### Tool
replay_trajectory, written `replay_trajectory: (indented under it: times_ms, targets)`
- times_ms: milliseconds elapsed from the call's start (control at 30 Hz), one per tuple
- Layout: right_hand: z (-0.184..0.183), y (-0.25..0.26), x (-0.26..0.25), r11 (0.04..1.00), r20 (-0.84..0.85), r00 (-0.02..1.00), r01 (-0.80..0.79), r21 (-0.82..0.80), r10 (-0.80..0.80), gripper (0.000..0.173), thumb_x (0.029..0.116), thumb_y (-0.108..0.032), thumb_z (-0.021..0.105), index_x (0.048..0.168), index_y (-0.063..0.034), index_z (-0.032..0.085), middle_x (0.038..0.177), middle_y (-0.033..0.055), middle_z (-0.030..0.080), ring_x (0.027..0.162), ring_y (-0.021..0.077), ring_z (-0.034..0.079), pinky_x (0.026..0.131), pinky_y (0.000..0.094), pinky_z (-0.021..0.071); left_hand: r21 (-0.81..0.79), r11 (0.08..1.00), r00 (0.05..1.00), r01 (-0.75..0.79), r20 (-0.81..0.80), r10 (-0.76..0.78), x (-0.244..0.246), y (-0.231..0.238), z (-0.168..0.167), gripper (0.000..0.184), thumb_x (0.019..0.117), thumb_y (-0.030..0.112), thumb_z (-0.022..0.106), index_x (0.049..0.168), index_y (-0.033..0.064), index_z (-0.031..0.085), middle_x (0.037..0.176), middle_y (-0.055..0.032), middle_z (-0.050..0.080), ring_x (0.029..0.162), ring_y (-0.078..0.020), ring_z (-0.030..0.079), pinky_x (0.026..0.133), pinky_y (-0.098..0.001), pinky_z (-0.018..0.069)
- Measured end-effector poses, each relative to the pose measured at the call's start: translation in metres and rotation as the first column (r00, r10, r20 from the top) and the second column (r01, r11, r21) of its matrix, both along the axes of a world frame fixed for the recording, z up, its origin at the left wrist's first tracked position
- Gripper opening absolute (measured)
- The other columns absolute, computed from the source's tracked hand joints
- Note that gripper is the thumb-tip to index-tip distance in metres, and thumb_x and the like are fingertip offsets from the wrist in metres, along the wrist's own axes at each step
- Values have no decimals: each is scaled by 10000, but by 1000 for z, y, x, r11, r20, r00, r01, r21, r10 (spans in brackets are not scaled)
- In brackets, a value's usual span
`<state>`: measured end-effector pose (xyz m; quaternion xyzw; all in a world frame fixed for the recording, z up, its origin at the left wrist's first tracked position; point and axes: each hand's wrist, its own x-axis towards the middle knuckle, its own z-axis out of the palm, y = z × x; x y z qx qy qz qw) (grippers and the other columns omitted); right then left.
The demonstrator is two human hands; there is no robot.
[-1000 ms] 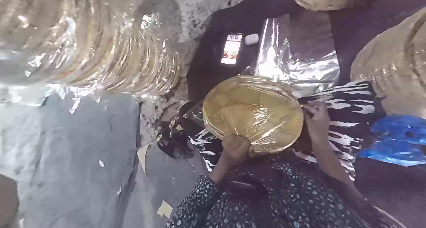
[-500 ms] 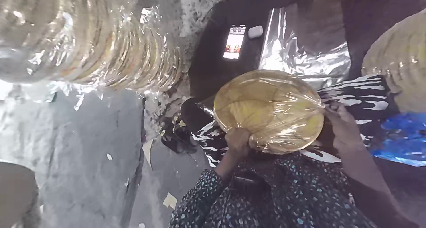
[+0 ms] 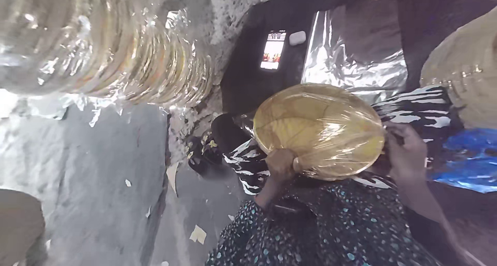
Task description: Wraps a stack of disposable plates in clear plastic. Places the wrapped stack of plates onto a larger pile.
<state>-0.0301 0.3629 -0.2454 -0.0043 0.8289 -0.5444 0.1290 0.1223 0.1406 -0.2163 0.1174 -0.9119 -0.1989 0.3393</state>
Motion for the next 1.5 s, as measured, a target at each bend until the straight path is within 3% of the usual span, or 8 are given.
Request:
replay_trajectory:
  times_ms: [367,733,900,1067,1133,1200,1300,1500]
  targets:
    - [-4,-6,3,979,-124,992,16,205,10,257,987,-61,582,1161,89,696,1293,346,552,1197,412,553,1038,495,440,8,1000,1000,18,-4,-18,2,1,-5,620,1071,397,322,651,46,612,586,-84,630,552,-173,632,576,-299,534]
    - [12,-14,-3,910,-196,959,-111,400,203,224,983,27,529,1066,179,672,1176,402,596,1106,544,593,976,621,454,21,1000,996,11,-94,-9,2,4,-14,586,1082,381,337,645,73,575,578,-57,613,553,-150,612,590,-270,519]
    - [10,9,-12,946,-126,959,-217,241,252,262,981,-53,512,1029,152,669,1229,316,592,1119,350,592,983,492,465,47,999,994,-21,-107,26,1,3,-12,615,1094,403,299,642,79,563,564,-50,588,546,-146,595,591,-264,511]
    - [12,31,-16,969,200,951,-213,-123,234,151,1002,-102,468,1007,-66,615,1101,-64,581,883,-66,596,744,137,537,113,991,997,-66,-35,70,1,5,-7,626,1083,416,300,650,58,577,586,-72,604,575,-157,616,600,-279,524]
    - [22,31,-19,969,337,910,-200,-149,239,139,1042,-111,467,1077,-103,601,1021,-101,629,829,-57,636,711,161,570,120,991,998,-60,-27,63,1,5,-7,626,1085,412,297,656,56,581,596,-73,613,584,-156,619,613,-276,524]
    - [29,30,-22,960,312,916,-277,39,252,221,1053,-115,475,1198,-29,619,1100,-6,624,915,2,632,790,215,565,121,992,998,-46,-41,51,1,6,-10,608,1083,392,321,660,49,592,601,-74,623,587,-153,626,622,-276,529]
    - [33,23,-24,912,89,951,-310,267,297,245,1022,-6,502,1147,144,650,1209,327,596,1062,419,610,930,620,468,128,991,996,-45,-75,55,0,10,-15,625,1089,404,319,641,53,579,579,-70,607,567,-148,623,593,-276,533]
    - [55,30,-13,975,319,926,-221,18,204,189,1032,-89,443,1125,-59,605,1079,-35,600,889,-44,604,762,186,551,260,952,985,-160,-26,173,-2,6,-9,726,1092,475,264,665,-12,590,591,-95,586,597,-119,624,614,-242,530]
